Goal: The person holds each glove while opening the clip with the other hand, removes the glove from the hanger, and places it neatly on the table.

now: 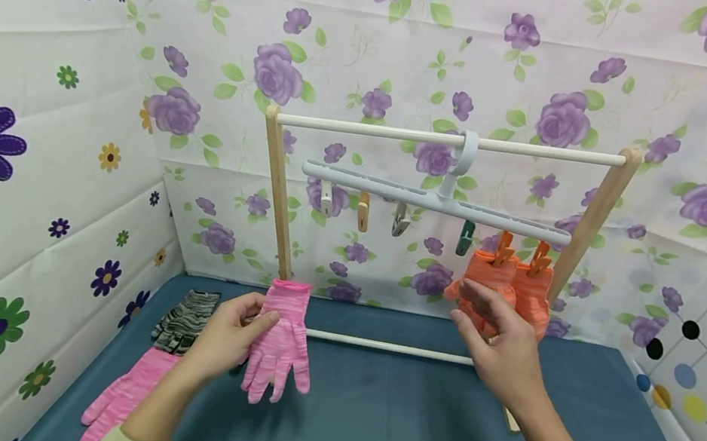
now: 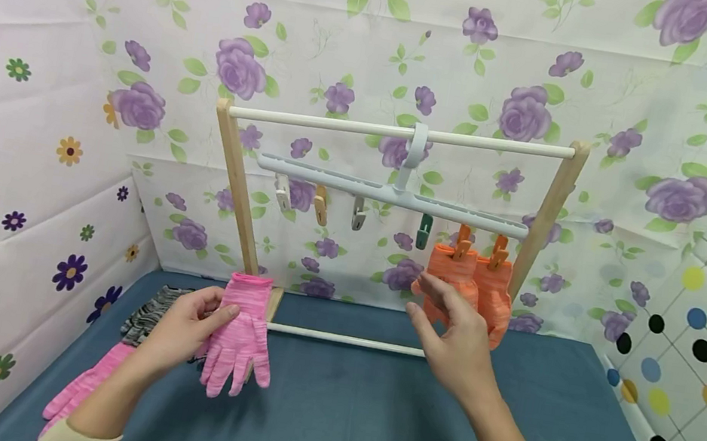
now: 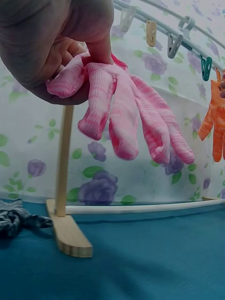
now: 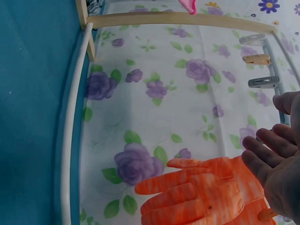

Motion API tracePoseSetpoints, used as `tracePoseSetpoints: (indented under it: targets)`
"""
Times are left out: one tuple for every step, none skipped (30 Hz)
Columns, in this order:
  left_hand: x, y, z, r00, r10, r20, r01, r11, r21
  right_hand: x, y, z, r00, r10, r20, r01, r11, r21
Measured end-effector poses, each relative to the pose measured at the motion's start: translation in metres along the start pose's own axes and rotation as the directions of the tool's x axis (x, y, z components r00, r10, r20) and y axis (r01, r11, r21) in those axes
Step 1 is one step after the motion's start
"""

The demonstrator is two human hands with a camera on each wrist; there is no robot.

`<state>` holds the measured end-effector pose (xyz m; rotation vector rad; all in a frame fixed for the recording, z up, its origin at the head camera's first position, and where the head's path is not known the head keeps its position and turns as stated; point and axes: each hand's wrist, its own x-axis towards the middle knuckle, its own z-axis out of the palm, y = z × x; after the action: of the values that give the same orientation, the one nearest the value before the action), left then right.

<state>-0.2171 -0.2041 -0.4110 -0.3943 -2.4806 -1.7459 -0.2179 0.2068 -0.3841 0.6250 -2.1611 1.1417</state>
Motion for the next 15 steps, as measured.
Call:
tracePoseSetpoints:
  targets:
    - [-0.002,-0.001,-0.002,1.000,-0.002,-0.004,0.002,1.000,0.010,-0.001,0.001,0.000,1.000,-0.003,0.009,0.003,1.000,-0.004]
    - [-0.003,-0.001,-0.004,1.000,-0.006,-0.008,0.006,1.000,0.023,-0.003,0.002,0.001,1.000,-0.005,0.016,0.005,1.000,-0.008]
    - [-0.005,-0.002,-0.006,1.000,-0.009,-0.013,0.010,0.999,0.037,-0.004,0.002,0.001,1.000,-0.006,0.024,0.007,1.000,-0.013]
    - [-0.006,-0.002,-0.008,1.000,-0.013,-0.015,0.014,0.999,0.052,-0.005,0.003,0.001,1.000,-0.007,0.031,0.008,1.000,-0.019]
    - [-0.007,-0.003,-0.010,1.000,-0.018,-0.020,0.019,0.998,0.065,-0.006,0.004,0.001,0.999,-0.007,0.037,0.008,1.000,-0.028]
    - [-0.008,-0.003,-0.012,1.000,-0.021,-0.022,0.022,0.997,0.075,-0.007,0.005,0.000,0.999,-0.007,0.043,0.008,0.999,-0.035]
    - [-0.009,-0.004,-0.013,0.999,-0.025,-0.025,0.027,0.996,0.083,-0.008,0.006,0.000,0.999,-0.008,0.048,0.010,0.999,-0.040]
    - [-0.009,-0.005,-0.015,0.999,-0.029,-0.022,0.031,0.996,0.088,-0.008,0.006,0.000,0.999,-0.010,0.052,0.012,0.999,-0.044]
    - [-0.010,-0.006,-0.017,0.999,-0.032,-0.019,0.033,0.995,0.091,-0.009,0.007,-0.001,0.998,-0.012,0.055,0.015,0.999,-0.049]
    - [-0.010,-0.007,-0.018,0.999,-0.035,-0.016,0.036,0.995,0.094,-0.010,0.008,-0.001,0.998,-0.012,0.061,0.015,0.999,-0.052]
    - [-0.010,-0.008,-0.020,0.999,-0.039,-0.013,0.040,0.995,0.093,-0.011,0.009,-0.002,0.998,-0.013,0.065,0.017,0.998,-0.059]
    - [-0.011,-0.009,-0.021,0.999,-0.044,-0.008,0.044,0.994,0.095,-0.012,0.010,-0.002,0.997,-0.011,0.070,0.016,0.998,-0.061]
    - [-0.011,-0.011,-0.023,0.999,-0.050,-0.005,0.050,0.994,0.098,-0.013,0.011,-0.003,0.997,-0.012,0.075,0.017,0.998,-0.063]
    - [-0.012,-0.012,-0.025,0.999,-0.055,-0.001,0.054,0.993,0.104,-0.014,0.012,-0.003,0.997,-0.009,0.080,0.014,0.998,-0.065]
    - [-0.013,-0.013,-0.026,0.998,-0.062,-0.002,0.061,0.992,0.111,-0.015,0.013,-0.003,0.996,-0.004,0.085,0.010,0.998,-0.069]
